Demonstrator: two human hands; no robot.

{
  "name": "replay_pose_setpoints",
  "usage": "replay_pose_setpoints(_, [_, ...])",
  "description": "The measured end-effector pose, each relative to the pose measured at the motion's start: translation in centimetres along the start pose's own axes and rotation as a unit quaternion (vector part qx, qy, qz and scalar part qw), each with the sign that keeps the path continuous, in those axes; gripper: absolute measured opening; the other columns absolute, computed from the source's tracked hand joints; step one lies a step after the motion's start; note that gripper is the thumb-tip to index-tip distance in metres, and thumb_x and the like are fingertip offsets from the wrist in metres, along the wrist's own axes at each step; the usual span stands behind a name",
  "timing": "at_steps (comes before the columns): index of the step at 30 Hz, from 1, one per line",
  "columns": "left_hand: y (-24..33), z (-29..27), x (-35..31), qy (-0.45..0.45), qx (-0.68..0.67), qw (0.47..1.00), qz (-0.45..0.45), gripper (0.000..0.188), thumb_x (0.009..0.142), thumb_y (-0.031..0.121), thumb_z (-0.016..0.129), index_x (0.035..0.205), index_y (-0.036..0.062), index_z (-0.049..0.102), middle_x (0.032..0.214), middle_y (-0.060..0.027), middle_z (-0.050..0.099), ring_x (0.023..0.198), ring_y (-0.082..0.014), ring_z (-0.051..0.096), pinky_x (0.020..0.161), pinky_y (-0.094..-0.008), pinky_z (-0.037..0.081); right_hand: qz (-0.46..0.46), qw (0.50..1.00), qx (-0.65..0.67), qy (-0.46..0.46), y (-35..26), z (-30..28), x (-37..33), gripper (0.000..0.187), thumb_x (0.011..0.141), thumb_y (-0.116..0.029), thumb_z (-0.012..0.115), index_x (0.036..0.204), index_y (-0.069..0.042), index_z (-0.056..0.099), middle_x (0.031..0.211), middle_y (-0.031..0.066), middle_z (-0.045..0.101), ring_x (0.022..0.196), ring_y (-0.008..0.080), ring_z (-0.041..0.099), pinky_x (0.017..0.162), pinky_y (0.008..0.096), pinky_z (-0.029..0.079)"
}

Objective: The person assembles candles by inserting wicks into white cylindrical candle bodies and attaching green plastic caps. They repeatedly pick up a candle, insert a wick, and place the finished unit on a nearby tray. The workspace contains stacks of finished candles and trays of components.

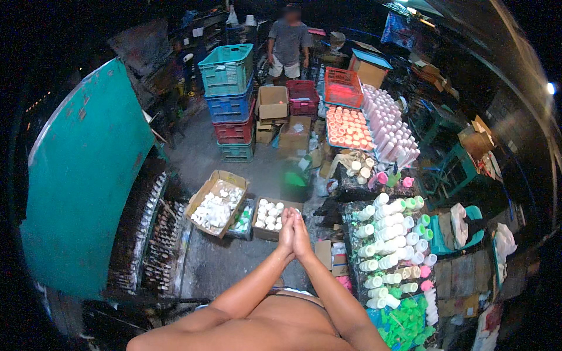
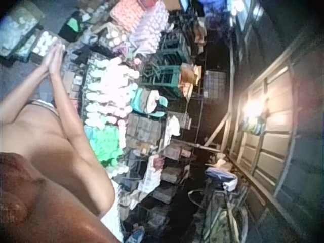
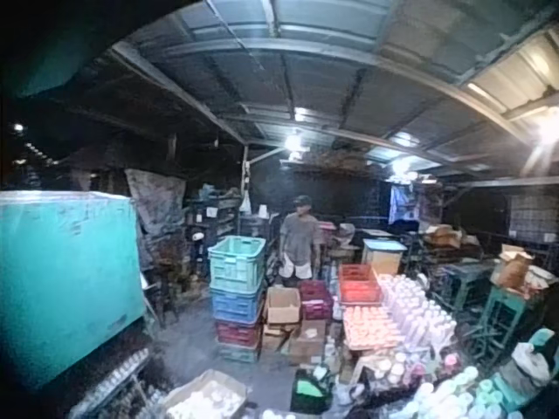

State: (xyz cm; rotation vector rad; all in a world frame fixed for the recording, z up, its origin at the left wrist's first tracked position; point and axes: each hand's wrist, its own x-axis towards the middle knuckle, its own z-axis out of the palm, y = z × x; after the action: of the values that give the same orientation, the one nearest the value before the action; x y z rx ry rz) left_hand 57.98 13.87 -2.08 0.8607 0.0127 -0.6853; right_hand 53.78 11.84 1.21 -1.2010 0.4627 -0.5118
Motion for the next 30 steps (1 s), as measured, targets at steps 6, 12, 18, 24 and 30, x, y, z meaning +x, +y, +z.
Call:
replay_pose_setpoints(6, [-1.9,-3.7,2.1,-0.037,-0.167,0.970,-0.173,0.029,0.108,0.039,0.043,0.111,0.0149,0.060,0.110,-0.0028,0.059,0.108,-0.0124,0.056,0.094,-0.0297,0.046,-0.074,0.996,0.014,-0.053,-1.9,0.9,-1.6,0.054,0.111,-0.039,0.037,0.149,-0.001,0.043,0.154,0.0157,0.044,0.145,0.0278,0.040,0.120,0.0398,0.030])
replay_pose_setpoints(12, [7.1,3.6,-4.9,-0.071,-0.049,0.996,-0.038,0.043,0.109,0.031,0.041,0.145,0.0078,0.039,0.143,-0.0068,0.045,0.132,-0.0181,0.043,0.113,-0.0338,0.033,-0.014,0.994,-0.099,0.043,3.5,-3.6,0.0,0.057,0.112,-0.042,0.033,0.152,-0.002,0.041,0.155,0.0138,0.044,0.143,0.0238,0.041,0.120,0.0358,0.028])
replay_pose_setpoints(18, [2.1,-0.8,-2.2,-0.171,-0.115,0.976,-0.072,0.059,0.109,0.043,0.036,0.153,0.0049,0.036,0.151,-0.0095,0.043,0.136,-0.0193,0.044,0.116,-0.0344,0.033,-0.257,0.952,-0.150,-0.067,-6.3,3.3,-2.5,0.064,0.110,-0.042,0.031,0.157,0.002,0.028,0.164,0.0152,0.030,0.152,0.0294,0.027,0.124,0.0400,0.021])
replay_pose_setpoints(24, [5.1,-1.1,-1.8,-0.203,-0.116,0.963,-0.133,0.062,0.107,0.047,0.033,0.151,0.0027,0.037,0.149,-0.0140,0.046,0.140,-0.0257,0.044,0.119,-0.0385,0.032,-0.252,0.898,-0.361,-0.005,-2.8,-1.5,-2.0,0.049,0.104,-0.035,0.051,0.144,-0.007,0.053,0.150,0.0207,0.049,0.140,0.0356,0.045,0.116,0.0475,0.031])
replay_pose_setpoints(30, [2.7,8.4,-6.8,-0.229,0.135,0.962,-0.068,0.060,0.108,0.042,0.042,0.159,0.0135,0.031,0.163,-0.0096,0.032,0.151,-0.0239,0.028,0.123,-0.0462,0.017,-0.095,0.951,-0.102,0.276,-3.4,-8.3,-4.6,0.053,0.111,-0.038,0.037,0.147,0.000,0.045,0.148,0.0188,0.051,0.140,0.0249,0.046,0.117,0.0352,0.032])
